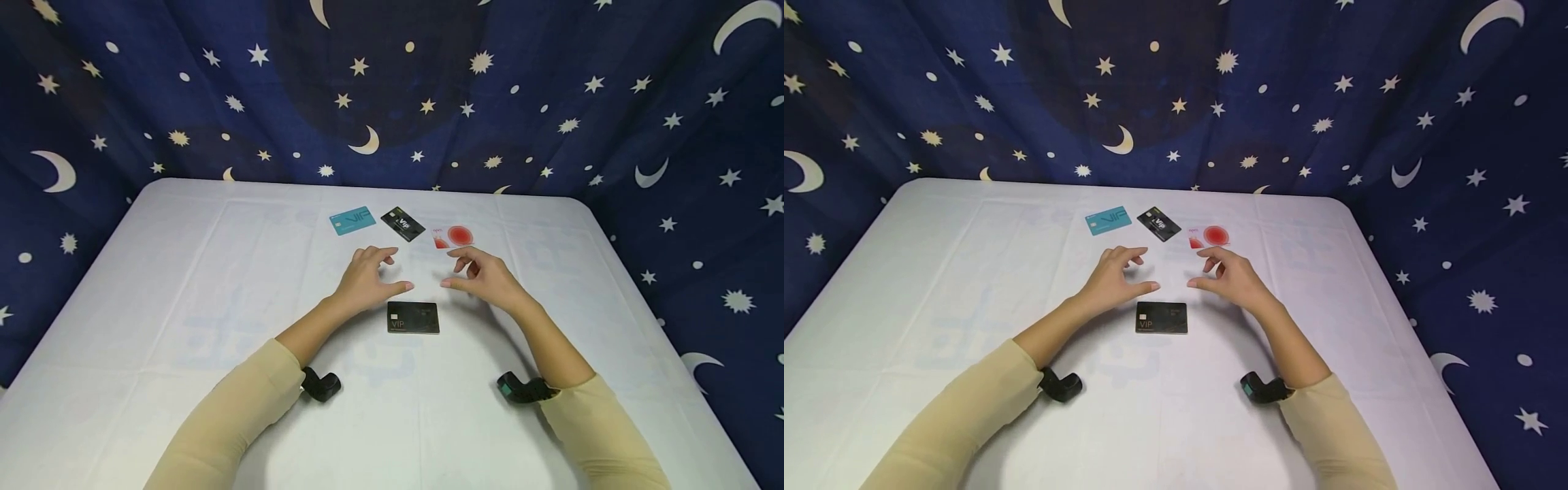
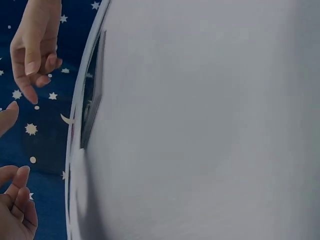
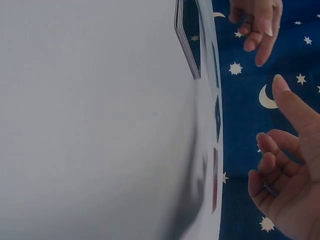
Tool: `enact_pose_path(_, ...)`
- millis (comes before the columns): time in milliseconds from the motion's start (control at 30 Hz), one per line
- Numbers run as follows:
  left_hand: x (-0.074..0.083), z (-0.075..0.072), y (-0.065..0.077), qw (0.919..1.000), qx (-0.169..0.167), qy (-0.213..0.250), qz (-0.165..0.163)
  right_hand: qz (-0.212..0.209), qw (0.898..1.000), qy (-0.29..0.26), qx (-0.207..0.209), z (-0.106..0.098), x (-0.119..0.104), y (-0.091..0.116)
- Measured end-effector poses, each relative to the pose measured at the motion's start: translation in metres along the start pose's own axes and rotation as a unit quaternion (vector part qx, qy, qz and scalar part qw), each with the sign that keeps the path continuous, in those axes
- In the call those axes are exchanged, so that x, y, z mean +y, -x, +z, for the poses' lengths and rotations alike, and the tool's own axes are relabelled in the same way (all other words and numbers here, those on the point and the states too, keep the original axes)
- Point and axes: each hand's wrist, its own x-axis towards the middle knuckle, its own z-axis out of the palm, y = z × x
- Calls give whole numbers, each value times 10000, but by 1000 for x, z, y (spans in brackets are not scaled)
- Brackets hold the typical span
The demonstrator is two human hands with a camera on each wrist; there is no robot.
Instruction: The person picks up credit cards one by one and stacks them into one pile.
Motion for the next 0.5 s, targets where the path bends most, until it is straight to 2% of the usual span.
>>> enact_pose_path(267, 9, -14, -23, 9994, -15, -342, 58, -63, 9975, 663, 238, -16, 7, -10)
enact_pose_path(500, 21, -13, -40, 9965, -145, -815, 134, 78, 9954, 904, 295, -27, 17, -21)
